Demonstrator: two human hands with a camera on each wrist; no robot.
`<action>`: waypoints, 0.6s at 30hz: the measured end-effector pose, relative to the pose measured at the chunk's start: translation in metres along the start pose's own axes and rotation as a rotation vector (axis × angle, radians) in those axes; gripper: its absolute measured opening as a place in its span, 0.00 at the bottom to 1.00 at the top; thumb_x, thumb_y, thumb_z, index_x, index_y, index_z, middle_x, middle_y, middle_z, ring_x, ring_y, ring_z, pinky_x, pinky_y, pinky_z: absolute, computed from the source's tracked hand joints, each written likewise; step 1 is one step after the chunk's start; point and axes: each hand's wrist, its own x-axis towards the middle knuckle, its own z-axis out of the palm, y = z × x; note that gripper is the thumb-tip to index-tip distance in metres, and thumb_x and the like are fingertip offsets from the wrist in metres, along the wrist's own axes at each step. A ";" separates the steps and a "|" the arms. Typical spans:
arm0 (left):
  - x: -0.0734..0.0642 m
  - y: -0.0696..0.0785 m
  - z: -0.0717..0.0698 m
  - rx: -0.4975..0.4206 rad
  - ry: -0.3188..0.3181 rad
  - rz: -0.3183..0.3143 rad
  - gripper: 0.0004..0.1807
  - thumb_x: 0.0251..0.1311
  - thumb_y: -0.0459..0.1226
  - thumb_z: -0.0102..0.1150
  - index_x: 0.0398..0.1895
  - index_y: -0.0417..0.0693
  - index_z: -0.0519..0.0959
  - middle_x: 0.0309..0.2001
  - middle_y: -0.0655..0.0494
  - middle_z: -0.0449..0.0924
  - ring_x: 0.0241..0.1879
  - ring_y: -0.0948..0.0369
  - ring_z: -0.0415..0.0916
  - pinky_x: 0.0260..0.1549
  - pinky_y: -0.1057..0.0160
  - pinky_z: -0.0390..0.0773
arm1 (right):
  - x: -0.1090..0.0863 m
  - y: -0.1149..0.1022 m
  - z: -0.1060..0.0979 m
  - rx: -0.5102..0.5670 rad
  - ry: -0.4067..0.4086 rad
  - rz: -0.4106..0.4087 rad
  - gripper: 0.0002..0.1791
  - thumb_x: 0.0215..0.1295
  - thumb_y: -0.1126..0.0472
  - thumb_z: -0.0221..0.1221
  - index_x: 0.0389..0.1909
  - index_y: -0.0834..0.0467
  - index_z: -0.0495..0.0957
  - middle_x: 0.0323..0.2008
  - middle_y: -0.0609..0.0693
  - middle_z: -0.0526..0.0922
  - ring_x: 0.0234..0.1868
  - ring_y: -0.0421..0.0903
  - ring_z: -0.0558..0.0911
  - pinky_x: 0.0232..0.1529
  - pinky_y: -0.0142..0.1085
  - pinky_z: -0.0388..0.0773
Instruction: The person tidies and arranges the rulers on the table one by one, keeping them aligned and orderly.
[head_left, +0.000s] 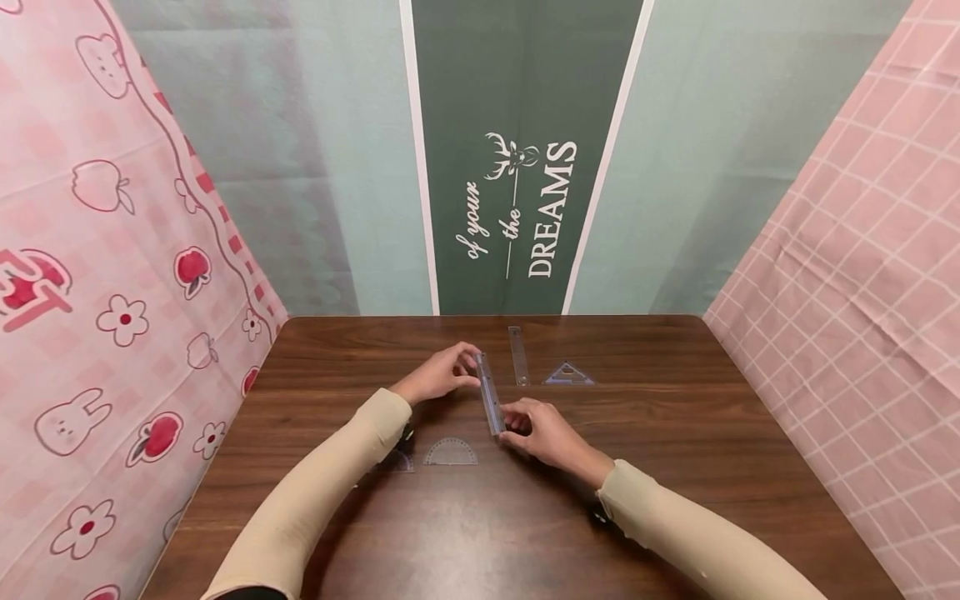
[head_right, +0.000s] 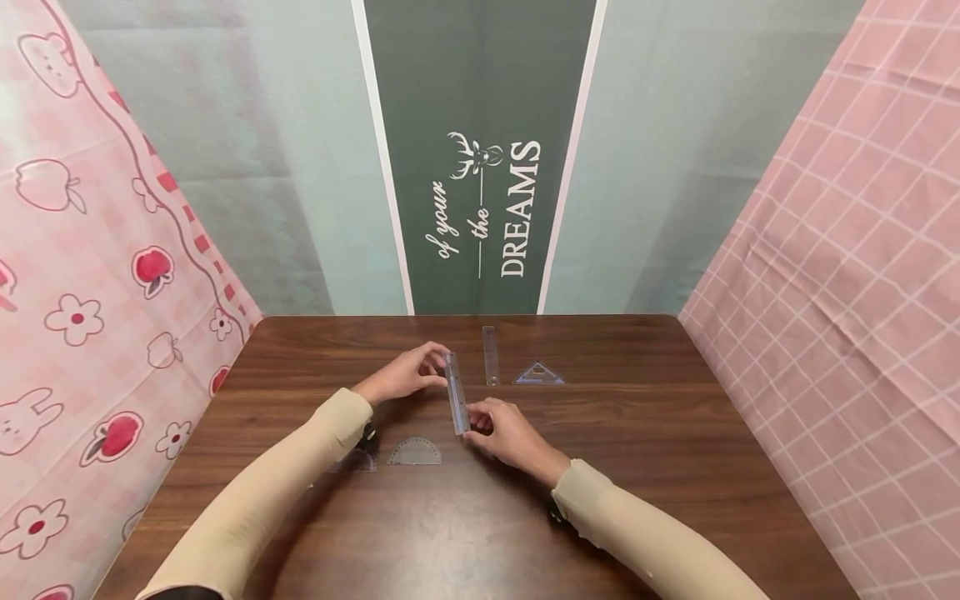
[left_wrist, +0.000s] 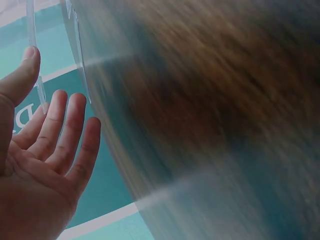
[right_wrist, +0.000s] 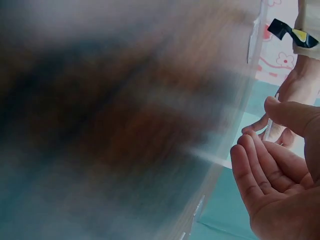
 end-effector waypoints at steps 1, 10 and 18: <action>0.000 0.001 0.001 0.010 -0.006 0.008 0.30 0.69 0.35 0.73 0.69 0.36 0.72 0.54 0.37 0.83 0.48 0.48 0.84 0.52 0.51 0.84 | -0.002 -0.001 0.000 -0.003 -0.003 0.000 0.21 0.65 0.64 0.76 0.57 0.67 0.85 0.39 0.48 0.86 0.39 0.41 0.84 0.43 0.34 0.85; -0.001 0.007 0.004 0.085 -0.079 0.027 0.28 0.71 0.37 0.72 0.68 0.35 0.73 0.56 0.39 0.82 0.54 0.46 0.82 0.59 0.47 0.81 | -0.014 -0.008 0.000 -0.009 -0.027 0.020 0.20 0.65 0.62 0.76 0.55 0.65 0.85 0.41 0.49 0.86 0.40 0.43 0.84 0.45 0.36 0.85; 0.001 0.010 0.006 0.170 -0.118 0.043 0.28 0.69 0.41 0.74 0.66 0.37 0.75 0.59 0.43 0.80 0.61 0.48 0.79 0.66 0.50 0.76 | -0.020 -0.007 0.006 -0.046 -0.011 0.012 0.18 0.64 0.62 0.77 0.51 0.63 0.85 0.41 0.51 0.85 0.42 0.46 0.84 0.46 0.39 0.84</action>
